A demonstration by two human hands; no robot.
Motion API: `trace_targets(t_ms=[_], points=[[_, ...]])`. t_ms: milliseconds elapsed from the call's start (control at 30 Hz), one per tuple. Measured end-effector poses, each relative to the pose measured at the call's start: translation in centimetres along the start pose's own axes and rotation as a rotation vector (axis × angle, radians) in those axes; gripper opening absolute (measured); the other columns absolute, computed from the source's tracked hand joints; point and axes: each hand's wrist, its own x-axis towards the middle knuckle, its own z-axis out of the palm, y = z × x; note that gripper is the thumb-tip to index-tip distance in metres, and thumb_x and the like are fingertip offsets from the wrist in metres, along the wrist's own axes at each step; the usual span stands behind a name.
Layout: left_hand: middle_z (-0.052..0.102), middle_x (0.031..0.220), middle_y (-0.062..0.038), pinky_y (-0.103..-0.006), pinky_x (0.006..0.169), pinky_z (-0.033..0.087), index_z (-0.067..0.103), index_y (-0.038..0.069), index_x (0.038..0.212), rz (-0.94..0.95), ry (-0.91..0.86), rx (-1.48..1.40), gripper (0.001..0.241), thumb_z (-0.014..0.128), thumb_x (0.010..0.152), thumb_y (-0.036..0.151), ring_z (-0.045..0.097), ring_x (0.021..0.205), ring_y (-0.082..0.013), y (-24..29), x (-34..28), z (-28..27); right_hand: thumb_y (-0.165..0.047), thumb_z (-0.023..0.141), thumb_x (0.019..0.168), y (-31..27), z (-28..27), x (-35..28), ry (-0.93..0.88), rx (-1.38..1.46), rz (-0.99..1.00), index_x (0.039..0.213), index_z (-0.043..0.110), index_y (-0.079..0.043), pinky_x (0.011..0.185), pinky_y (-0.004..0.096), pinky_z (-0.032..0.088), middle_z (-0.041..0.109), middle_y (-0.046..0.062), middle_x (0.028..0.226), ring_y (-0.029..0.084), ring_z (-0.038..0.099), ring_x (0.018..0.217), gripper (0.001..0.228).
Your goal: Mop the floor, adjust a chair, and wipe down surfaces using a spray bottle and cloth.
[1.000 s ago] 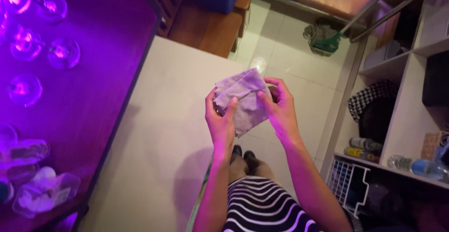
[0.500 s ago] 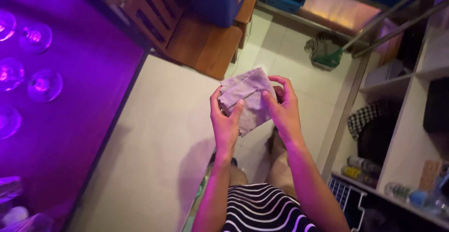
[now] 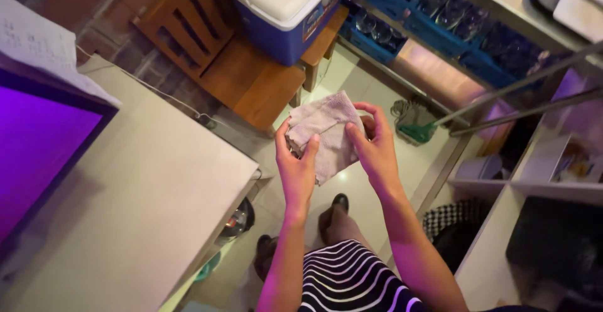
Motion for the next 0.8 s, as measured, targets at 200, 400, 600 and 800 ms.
trace_targets(t_ms=[200, 400, 600, 800], points=[[0.058, 0.139, -0.015, -0.0347, 0.107, 0.049, 0.043, 0.001, 0.148, -0.001, 0.045, -0.059, 0.061, 0.070, 0.093, 0.006, 0.061, 0.124, -0.0202, 0.0, 1.4, 3.7, -0.006, 0.065, 0.097, -0.3, -2.4, 3.7, -0.039, 0.035, 0.033, 0.133, 0.059, -0.010, 0.071, 0.022, 0.047, 0.069, 0.001, 0.097, 0.007, 0.059, 0.086, 0.036], [0.056, 0.142, -0.014, -0.0346, 0.108, 0.046, 0.044, 0.003, 0.147, -0.023, 0.105, -0.039, 0.062, 0.070, 0.091, 0.002, 0.058, 0.126, -0.0206, -0.2, 4.7, 4.0, -0.007, 0.065, 0.098, -0.1, -0.9, 7.5, -0.084, 0.009, 0.071, 0.132, 0.058, -0.010, 0.072, 0.023, 0.047, 0.069, 0.001, 0.096, 0.007, 0.059, 0.085, 0.035], [0.056, 0.144, -0.015, -0.0351, 0.111, 0.046, 0.044, 0.003, 0.149, 0.007, 0.097, -0.012, 0.060, 0.067, 0.094, 0.003, 0.058, 0.129, -0.0224, -0.8, 10.7, 3.7, -0.006, 0.064, 0.098, 0.5, 1.4, 12.7, -0.103, -0.041, 0.035, 0.133, 0.057, -0.011, 0.071, 0.023, 0.048, 0.070, 0.001, 0.097, 0.007, 0.060, 0.084, 0.037], [0.051, 0.150, -0.017, -0.0359, 0.112, 0.044, 0.036, 0.003, 0.153, 0.021, 0.071, 0.094, 0.067, 0.066, 0.093, 0.005, 0.055, 0.134, -0.0243, -0.7, 16.3, 5.3, -0.006, 0.064, 0.096, 0.5, 2.5, 18.8, -0.098, -0.049, 0.053, 0.133, 0.057, -0.012, 0.067, 0.024, 0.049, 0.068, 0.002, 0.098, 0.008, 0.061, 0.083, 0.038]])
